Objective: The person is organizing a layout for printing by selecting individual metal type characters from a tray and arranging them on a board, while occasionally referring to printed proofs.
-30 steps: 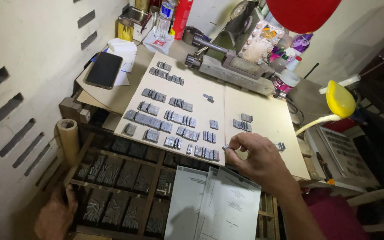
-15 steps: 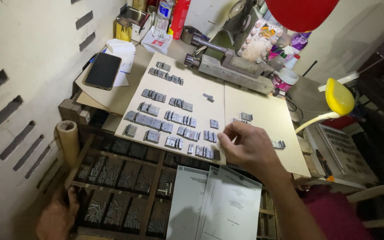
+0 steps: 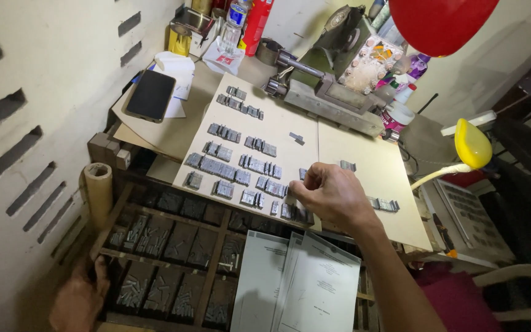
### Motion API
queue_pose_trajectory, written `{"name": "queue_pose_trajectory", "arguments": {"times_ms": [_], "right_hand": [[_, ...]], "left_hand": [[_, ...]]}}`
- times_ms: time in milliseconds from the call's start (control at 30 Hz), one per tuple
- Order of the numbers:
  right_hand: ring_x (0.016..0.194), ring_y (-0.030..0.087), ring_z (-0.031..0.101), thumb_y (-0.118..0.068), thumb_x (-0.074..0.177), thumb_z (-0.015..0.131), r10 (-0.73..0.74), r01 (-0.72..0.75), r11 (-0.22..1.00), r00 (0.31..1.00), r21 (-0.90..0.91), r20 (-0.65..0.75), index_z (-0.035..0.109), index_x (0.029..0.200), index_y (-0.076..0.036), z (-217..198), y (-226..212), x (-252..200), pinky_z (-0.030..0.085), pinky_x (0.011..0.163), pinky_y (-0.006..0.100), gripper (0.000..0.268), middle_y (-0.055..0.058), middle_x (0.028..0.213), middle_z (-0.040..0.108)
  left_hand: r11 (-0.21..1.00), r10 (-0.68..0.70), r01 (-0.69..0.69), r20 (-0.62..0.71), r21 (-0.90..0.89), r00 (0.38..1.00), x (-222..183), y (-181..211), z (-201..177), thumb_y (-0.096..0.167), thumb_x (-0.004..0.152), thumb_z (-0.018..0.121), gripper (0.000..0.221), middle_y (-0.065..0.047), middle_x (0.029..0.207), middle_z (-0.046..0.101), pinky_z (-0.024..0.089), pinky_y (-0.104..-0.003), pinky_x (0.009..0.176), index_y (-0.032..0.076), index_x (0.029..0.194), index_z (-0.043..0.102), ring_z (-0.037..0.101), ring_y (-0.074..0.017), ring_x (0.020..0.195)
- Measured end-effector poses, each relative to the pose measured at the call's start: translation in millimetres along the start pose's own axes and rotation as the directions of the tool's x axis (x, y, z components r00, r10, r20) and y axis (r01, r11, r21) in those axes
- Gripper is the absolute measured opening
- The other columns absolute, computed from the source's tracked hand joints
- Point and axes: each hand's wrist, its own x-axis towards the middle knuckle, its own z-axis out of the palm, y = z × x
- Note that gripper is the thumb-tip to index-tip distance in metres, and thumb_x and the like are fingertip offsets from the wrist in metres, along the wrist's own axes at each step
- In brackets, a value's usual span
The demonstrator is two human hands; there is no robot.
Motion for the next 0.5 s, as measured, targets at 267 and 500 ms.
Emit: {"name": "queue_pose_trajectory", "arguments": {"times_ms": [267, 500], "right_hand": [[0.051, 0.009, 0.052, -0.04, 0.091, 0.07, 0.043, -0.043, 0.999, 0.999, 0.022, 0.0, 0.064, 0.079, -0.016, -1.2, -6.7, 0.8, 0.045, 0.05, 0.025, 0.027, 0.0, 0.063, 0.071], [0.058, 0.012, 0.056, -0.032, 0.103, 0.065, 0.008, 0.0, 0.981, 0.999, 0.194, -0.043, 0.064, 0.082, -0.013, -11.6, 17.7, 14.3, 0.047, 0.05, 0.024, 0.028, 0.002, 0.07, 0.064]], "left_hand": [[1.0, -0.001, 0.001, -0.002, -0.031, 1.0, -9.6, 10.2, -14.1, 0.061, 0.109, 0.037, 0.061, -0.027, 0.112, 0.08, 0.061, -0.056, 0.079, 0.02, 0.149, 0.057, 0.077, -0.0471, 0.1], [0.998, 0.026, -0.025, 0.021, -0.059, 0.999, 18.1, -11.6, 13.4, 0.054, 0.103, 0.05, 0.061, -0.031, 0.111, 0.078, 0.059, -0.058, 0.083, 0.016, 0.151, 0.05, 0.076, -0.0533, 0.1]]}}
